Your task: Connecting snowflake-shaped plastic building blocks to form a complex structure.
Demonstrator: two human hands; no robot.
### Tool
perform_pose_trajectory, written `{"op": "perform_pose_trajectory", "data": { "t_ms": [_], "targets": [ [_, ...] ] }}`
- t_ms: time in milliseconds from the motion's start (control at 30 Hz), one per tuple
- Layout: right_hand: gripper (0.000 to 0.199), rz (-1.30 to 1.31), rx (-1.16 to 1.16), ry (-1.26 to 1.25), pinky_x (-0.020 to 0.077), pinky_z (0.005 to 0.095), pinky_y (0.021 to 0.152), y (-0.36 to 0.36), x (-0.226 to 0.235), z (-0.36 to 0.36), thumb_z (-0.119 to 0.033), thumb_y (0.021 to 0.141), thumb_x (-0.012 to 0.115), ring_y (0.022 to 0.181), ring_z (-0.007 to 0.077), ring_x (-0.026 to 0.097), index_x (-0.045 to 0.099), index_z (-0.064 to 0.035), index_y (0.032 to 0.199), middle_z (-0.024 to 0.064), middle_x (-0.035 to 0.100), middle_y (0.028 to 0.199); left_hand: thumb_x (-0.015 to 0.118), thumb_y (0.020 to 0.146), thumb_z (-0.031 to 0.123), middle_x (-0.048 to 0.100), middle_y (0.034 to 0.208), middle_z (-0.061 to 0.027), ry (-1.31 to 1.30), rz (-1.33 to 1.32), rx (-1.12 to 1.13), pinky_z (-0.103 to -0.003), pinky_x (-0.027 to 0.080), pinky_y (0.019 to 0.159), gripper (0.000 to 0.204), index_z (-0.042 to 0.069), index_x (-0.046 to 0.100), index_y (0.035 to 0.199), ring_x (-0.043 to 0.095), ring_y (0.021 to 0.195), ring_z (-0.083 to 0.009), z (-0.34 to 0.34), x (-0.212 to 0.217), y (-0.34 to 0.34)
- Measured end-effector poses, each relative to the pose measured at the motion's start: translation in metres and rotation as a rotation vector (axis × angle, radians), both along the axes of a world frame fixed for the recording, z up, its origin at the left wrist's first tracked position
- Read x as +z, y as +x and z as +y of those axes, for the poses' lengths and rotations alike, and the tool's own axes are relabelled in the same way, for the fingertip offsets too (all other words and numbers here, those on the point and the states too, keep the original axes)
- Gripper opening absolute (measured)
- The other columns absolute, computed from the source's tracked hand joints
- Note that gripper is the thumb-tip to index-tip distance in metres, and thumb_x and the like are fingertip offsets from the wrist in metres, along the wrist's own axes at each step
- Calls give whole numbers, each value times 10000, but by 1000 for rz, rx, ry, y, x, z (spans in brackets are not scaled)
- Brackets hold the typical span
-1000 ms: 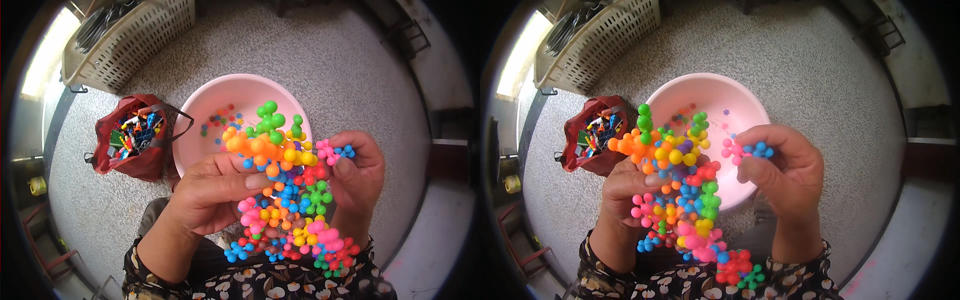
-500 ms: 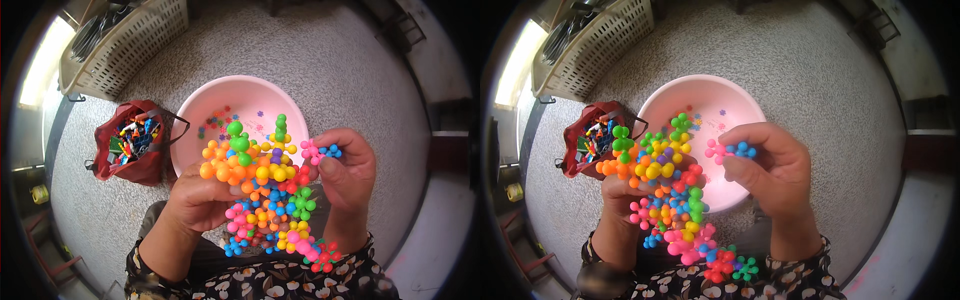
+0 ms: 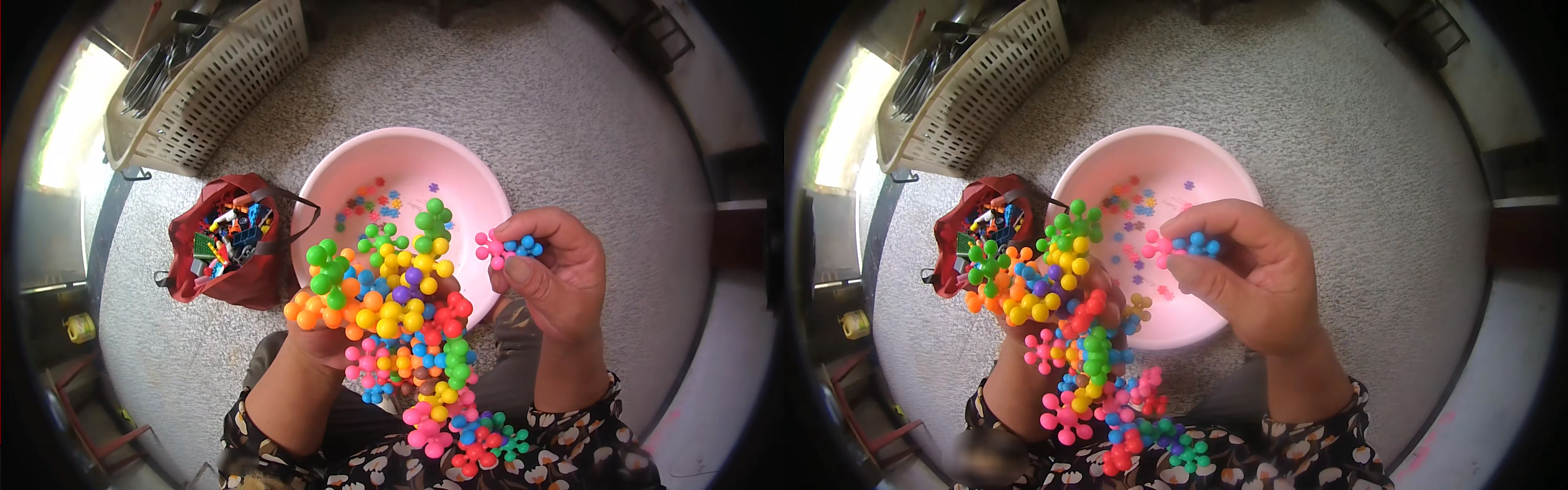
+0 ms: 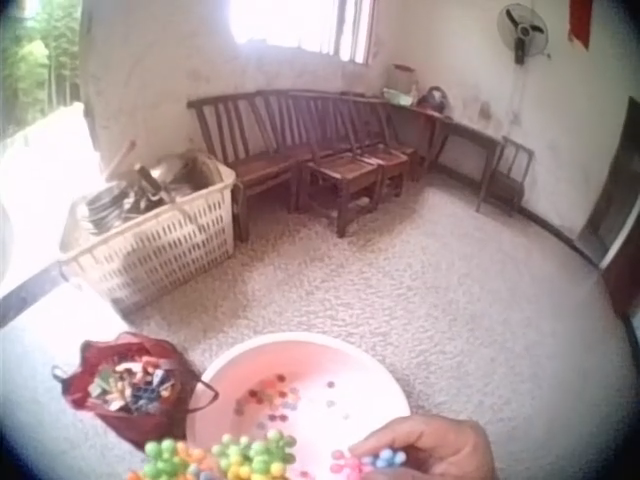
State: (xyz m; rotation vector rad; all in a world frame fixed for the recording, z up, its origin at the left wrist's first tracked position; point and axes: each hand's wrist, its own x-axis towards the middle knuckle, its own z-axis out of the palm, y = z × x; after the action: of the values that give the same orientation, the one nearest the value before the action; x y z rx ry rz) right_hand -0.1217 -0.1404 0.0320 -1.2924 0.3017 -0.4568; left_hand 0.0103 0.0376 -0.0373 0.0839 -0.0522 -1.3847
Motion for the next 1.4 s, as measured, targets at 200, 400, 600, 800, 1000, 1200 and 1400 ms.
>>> {"op": "perform_pose_trajectory", "data": {
  "t_ms": [200, 400, 600, 800, 1000, 1200, 1400],
  "targets": [
    [210, -7, -36, -17, 452, 209, 684, -2, 3, 0, 0, 745, 639, 773, 94, 549, 570, 53, 936, 80, 586, 876, 597, 718, 254, 422, 1241, -218, -41, 2, 9, -450, 397, 920, 651, -12, 347, 1257, 450, 1134, -327, -13, 8, -2],
    [104, 101, -51, 135, 366, 146, 413, -12, 21, -4, 33, 714, 576, 456, 35, 482, 587, 57, 814, 47, 563, 629, 565, 642, 212, 487, 1143, -243, 289, -315, -22, -486, 399, 920, 699, -64, 342, 1244, 491, 1068, -385, -14, 24, 4],
    [91, 266, -75, 245, 332, 146, 381, -11, 24, -9, 5, 720, 561, 401, 30, 453, 589, 54, 791, 33, 542, 562, 475, 625, 54, 480, 1157, -241, 362, -330, -38, -424, 428, 875, 587, -108, 389, 1183, 512, 1037, -340, -27, 40, 4],
    [99, 346, -39, 183, 334, 143, 388, -11, 24, -10, -20, 734, 598, 424, 18, 455, 594, 49, 805, 18, 552, 587, 524, 734, -5, 549, 1092, -158, 319, -361, -99, -312, 433, 842, 380, -74, 490, 1106, 544, 998, -222, -23, 33, 8],
    [102, 384, 4, 89, 366, 138, 433, -13, 25, -7, -25, 735, 620, 522, 9, 499, 599, 37, 813, 16, 571, 661, 577, 769, -9, 591, 1024, -112, 430, -438, -70, -296, 431, 847, 299, -39, 536, 1063, 566, 954, -172, -28, 40, -2],
    [117, 368, 0, -252, 362, 147, 445, -16, 19, -2, -38, 711, 657, 526, 4, 489, 608, 8, 807, -7, 565, 626, 626, 734, -46, 598, 1015, -111, 507, -566, -37, -309, 453, 849, 340, -27, 541, 1063, 575, 954, -180, -25, 35, -3],
    [107, 446, 55, -317, 405, 153, 545, -13, 24, 1, 16, 713, 616, 600, 38, 519, 581, 49, 808, 38, 573, 696, 677, 709, 10, 595, 1023, -141, 468, -636, 29, -333, 501, 791, 379, -52, 539, 1056, 599, 912, -221, -28, 37, -8]
  ]
}}
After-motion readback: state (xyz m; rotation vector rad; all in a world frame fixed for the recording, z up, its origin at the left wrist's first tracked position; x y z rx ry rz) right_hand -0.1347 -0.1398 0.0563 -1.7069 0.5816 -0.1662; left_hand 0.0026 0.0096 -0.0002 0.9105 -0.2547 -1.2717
